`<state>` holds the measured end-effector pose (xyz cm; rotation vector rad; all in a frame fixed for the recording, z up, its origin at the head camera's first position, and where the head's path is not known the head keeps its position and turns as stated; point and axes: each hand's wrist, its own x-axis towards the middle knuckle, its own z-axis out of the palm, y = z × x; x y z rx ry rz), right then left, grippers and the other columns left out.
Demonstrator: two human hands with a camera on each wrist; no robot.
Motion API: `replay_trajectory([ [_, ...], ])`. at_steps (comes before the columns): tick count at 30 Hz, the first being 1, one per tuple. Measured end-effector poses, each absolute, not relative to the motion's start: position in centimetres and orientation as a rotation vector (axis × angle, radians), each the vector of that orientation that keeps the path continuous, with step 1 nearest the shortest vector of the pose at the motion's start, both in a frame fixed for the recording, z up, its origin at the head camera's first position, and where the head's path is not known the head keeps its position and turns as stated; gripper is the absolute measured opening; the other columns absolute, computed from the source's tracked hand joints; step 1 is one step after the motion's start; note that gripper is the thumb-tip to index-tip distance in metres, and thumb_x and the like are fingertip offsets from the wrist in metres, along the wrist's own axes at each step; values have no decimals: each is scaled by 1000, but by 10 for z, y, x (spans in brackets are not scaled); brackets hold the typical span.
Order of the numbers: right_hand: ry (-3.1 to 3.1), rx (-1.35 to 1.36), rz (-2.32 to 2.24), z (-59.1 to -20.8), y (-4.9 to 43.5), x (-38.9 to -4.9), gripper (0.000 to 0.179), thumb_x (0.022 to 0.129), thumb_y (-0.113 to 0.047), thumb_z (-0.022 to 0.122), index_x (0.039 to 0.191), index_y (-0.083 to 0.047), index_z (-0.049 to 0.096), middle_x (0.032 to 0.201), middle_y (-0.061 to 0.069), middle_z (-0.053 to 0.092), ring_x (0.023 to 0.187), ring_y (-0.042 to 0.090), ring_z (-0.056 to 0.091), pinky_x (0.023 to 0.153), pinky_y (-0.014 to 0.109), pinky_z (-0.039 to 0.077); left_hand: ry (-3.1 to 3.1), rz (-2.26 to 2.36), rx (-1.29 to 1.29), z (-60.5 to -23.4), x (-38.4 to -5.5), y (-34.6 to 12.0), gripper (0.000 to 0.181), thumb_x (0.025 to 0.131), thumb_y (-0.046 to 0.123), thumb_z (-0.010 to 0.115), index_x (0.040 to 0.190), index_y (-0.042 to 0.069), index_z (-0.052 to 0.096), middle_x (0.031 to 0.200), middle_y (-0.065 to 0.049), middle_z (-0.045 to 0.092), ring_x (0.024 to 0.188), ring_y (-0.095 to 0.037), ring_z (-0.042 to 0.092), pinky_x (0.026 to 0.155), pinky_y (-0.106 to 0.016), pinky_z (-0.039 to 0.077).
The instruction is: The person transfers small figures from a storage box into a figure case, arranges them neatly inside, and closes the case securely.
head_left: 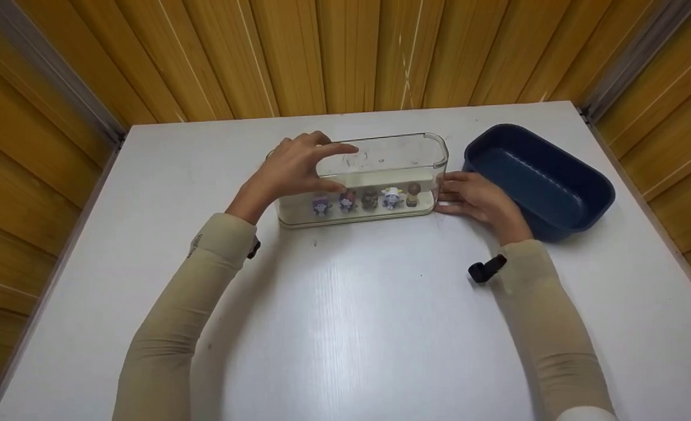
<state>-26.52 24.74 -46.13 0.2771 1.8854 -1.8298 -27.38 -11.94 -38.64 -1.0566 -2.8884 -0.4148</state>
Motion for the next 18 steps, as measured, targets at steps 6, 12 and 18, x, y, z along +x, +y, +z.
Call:
replay_trajectory([
  [6, 1957, 244, -1773, -461, 247, -263, 51, 109, -5, 41, 157, 2, 25, 139, 18, 44, 117, 21, 55, 101, 38, 53, -2864, -434, -1056, -389, -273, -117, 73, 82, 57, 81, 147, 45, 50, 137, -10, 57, 124, -31, 55, 101, -55, 44],
  [12, 1958, 185, -1843, -466, 246, -255, 50, 107, -5, 46, 153, 6, 29, 137, 21, 45, 115, 21, 59, 100, 36, 53, -2871, -359, -1024, -390, -271, -117, 75, 81, 62, 78, 148, 46, 48, 139, -11, 56, 126, -33, 54, 103, -56, 44],
  [18, 2150, 94, -1794, -460, 246, -235, 54, 106, -9, 49, 155, 3, 28, 150, 25, 37, 131, 33, 50, 106, 43, 49, -2816, -299, -1084, -394, -269, -113, 74, 85, 63, 74, 151, 45, 45, 141, -13, 56, 126, -36, 55, 104, -57, 45],
])
